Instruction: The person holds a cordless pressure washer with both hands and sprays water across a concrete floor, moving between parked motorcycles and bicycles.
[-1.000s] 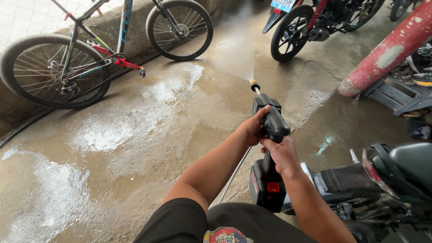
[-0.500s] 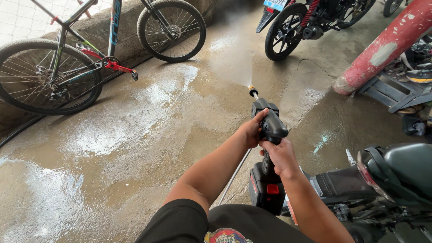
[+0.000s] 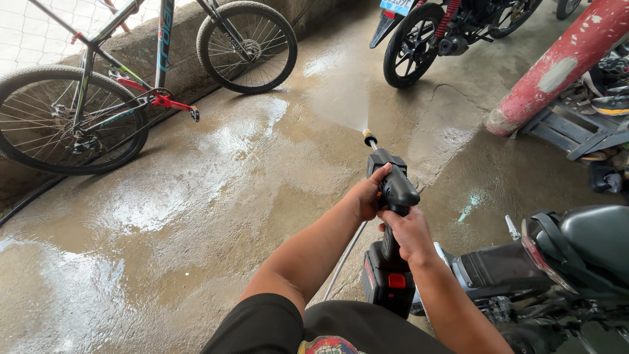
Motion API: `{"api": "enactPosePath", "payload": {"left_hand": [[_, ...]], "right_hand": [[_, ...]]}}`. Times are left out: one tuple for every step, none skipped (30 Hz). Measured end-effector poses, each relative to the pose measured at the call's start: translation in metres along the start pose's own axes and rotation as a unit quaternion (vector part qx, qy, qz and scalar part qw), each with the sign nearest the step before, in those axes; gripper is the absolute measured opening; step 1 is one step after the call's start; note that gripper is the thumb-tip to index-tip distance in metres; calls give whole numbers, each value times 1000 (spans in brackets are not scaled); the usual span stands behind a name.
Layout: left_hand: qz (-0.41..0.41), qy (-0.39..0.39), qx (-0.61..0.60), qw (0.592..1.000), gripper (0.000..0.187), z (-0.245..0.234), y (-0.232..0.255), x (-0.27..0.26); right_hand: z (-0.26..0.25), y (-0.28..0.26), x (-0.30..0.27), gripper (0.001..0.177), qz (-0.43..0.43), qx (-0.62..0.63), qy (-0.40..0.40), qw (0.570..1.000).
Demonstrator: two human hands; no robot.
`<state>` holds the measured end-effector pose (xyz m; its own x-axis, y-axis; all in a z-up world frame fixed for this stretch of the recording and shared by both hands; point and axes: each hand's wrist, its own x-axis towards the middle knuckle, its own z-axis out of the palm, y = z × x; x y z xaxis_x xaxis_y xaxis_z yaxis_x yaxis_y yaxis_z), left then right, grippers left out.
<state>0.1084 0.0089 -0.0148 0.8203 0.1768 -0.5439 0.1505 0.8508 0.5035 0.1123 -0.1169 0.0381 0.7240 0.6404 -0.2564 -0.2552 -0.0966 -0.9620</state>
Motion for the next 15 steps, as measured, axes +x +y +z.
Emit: {"api": "enactPosePath", "payload": {"left_hand": [[-2,1,1,1000,71,0,0,1],[-4,2,2,1000,70,1,-1,2],[-7,3,3,1000,70,0,-2,3],[-10,-6,1,1000,69,0,-3,4],[-14,-14,0,1000,69,0,-4,6],[-17,-23,-1,1000,69,0,-5,7],[-19,-14,-2,1000,68,0,-6,7],[-20,-6,-3,1000,67,1,-8,7],[-21,3,-4,1000,66,1,-9,8],[-23,4,-8,1000,65,1,-10,8],[-26,6,-11,1000,65,1,-11,7],[-29,7,-14,999,64,2,-12,6],[-31,5,-12,999,65,2,-13,5],[-33,2,-9,999,65,2,-14,5],[-36,1,-7,999,66,2,-16,3]], "right_hand": [[-1,0,0,23,1,0,2,1000],[-1,1,0,23,1,0,4,1000],[-1,1,-1,23,3,1,6,1000],[-2,1,-1,24,5,3,10,1000],[-2,1,-2,24,6,6,15,1000],[-2,1,-2,25,8,9,19,1000],[-2,1,-4,25,13,8,20,1000],[-3,1,-5,25,18,8,20,1000],[-3,1,-6,26,22,8,21,999],[-2,1,-8,26,25,7,24,999],[-2,1,-9,27,28,6,28,999],[-3,1,-10,28,31,4,31,999],[-3,1,-11,28,26,9,32,999],[-3,3,-12,29,21,13,33,999],[-4,4,-14,30,17,18,34,999]]}}
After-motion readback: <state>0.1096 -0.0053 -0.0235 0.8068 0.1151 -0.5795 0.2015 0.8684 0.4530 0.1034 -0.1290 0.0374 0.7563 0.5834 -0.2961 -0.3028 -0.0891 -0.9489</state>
